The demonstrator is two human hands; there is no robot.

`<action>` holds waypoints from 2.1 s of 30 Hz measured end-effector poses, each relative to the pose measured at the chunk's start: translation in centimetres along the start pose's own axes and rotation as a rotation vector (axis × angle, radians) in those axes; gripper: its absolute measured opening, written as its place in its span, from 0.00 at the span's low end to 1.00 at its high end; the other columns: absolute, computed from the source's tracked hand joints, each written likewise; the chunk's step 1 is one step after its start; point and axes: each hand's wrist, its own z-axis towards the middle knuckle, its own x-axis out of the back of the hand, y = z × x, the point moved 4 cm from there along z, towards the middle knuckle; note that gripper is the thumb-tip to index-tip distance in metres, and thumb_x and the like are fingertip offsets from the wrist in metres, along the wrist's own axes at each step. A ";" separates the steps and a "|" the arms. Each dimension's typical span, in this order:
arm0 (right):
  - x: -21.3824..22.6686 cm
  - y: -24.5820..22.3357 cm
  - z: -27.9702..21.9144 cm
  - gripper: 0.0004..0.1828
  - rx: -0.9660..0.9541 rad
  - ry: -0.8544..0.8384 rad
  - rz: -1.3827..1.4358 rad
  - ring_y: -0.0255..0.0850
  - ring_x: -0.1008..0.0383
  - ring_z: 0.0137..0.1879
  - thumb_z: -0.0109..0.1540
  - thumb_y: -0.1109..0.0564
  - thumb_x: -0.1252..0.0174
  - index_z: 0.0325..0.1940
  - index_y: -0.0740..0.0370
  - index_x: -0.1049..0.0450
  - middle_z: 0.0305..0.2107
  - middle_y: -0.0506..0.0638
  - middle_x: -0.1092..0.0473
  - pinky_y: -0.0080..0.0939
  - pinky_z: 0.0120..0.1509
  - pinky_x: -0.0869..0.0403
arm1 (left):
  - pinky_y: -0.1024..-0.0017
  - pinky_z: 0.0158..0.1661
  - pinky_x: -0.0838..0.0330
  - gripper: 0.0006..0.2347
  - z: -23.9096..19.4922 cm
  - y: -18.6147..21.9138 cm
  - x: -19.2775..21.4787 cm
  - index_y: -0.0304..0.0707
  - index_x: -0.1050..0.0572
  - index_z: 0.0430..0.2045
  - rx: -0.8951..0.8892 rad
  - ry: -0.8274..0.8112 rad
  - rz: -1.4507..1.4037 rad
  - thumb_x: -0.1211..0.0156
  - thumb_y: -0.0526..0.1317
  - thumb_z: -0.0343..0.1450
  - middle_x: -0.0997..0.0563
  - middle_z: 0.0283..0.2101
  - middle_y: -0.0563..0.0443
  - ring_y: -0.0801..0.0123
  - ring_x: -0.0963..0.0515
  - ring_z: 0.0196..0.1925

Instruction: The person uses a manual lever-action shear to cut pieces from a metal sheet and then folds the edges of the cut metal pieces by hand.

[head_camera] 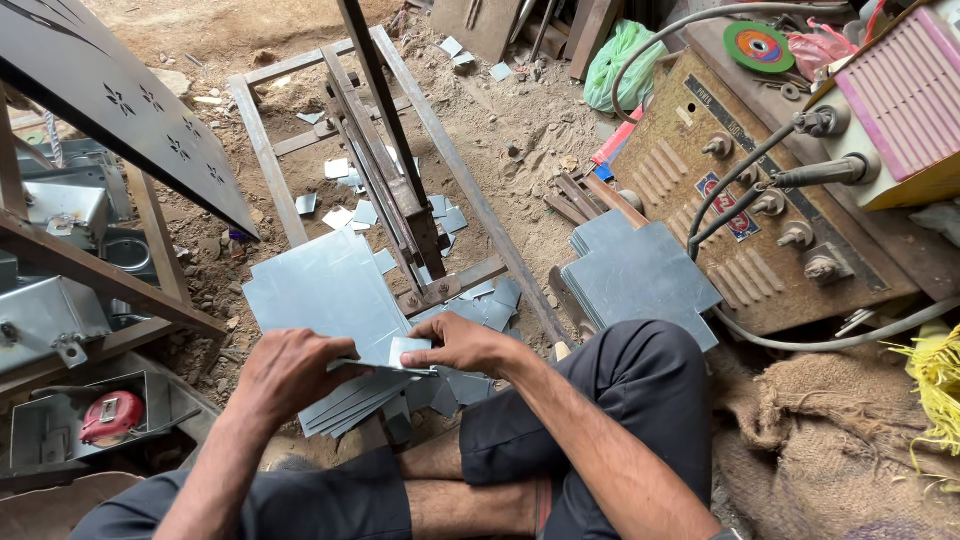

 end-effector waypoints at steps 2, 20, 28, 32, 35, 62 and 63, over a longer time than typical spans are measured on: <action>0.5 -0.2 0.1 0.31 -0.029 0.073 -0.135 0.37 0.22 0.45 0.60 0.39 0.35 0.55 0.67 0.22 0.39 0.51 0.20 0.40 0.54 0.25 | 0.73 0.16 0.32 0.11 0.9 -0.3 0.6 0.53 0.18 0.27 -0.013 0.003 -0.096 0.38 0.56 0.67 0.18 0.17 0.61 0.74 0.26 0.12; -2.2 -6.2 -3.6 0.11 0.540 0.536 -0.843 0.39 0.30 0.41 0.61 0.50 0.36 0.39 0.60 0.24 0.33 0.48 0.29 0.41 0.50 0.27 | 0.75 0.19 0.28 0.12 1.5 -0.7 -0.1 0.59 0.18 0.39 0.078 -0.147 -0.022 0.40 0.56 0.69 0.15 0.24 0.62 0.73 0.22 0.16; -0.1 -5.5 -2.5 0.18 0.098 0.438 -0.243 0.30 0.31 0.29 0.65 0.45 0.39 0.36 0.63 0.18 0.23 0.44 0.26 0.38 0.36 0.29 | 0.72 0.21 0.28 0.08 1.3 -0.2 0.1 0.60 0.18 0.35 -0.017 -0.048 0.043 0.39 0.53 0.69 0.16 0.22 0.61 0.73 0.22 0.19; 0.5 -2.0 -1.3 0.21 0.028 0.322 -0.048 0.28 0.37 0.28 0.66 0.44 0.37 0.35 0.66 0.17 0.21 0.45 0.29 0.35 0.32 0.35 | 0.70 0.24 0.27 0.08 0.5 0.1 -0.1 0.56 0.20 0.31 -0.044 0.003 0.081 0.40 0.53 0.69 0.19 0.17 0.59 0.70 0.20 0.20; 0.9 2.0 0.6 0.24 -0.137 0.137 0.326 0.27 0.48 0.22 0.67 0.41 0.35 0.36 0.68 0.21 0.19 0.40 0.39 0.32 0.22 0.48 | 0.68 0.24 0.27 0.08 -0.2 0.6 0.7 0.54 0.20 0.27 -0.123 0.178 0.004 0.37 0.52 0.66 0.18 0.18 0.58 0.69 0.20 0.20; -2.1 -5.8 -3.5 0.14 0.425 0.543 -0.830 0.42 0.30 0.35 0.66 0.49 0.37 0.34 0.63 0.22 0.27 0.50 0.27 0.42 0.44 0.28 | 0.68 0.26 0.25 0.10 2.0 0.5 2.2 0.57 0.17 0.32 0.025 -0.085 -0.019 0.36 0.55 0.66 0.15 0.23 0.56 0.68 0.18 0.22; -2.2 -6.4 -3.6 0.14 0.425 0.543 -0.830 0.42 0.30 0.35 0.66 0.49 0.37 0.34 0.63 0.22 0.27 0.50 0.27 0.42 0.44 0.28 | 0.68 0.26 0.25 0.10 1.8 0.6 2.0 0.57 0.17 0.32 0.025 -0.085 -0.019 0.36 0.55 0.66 0.15 0.23 0.56 0.68 0.18 0.22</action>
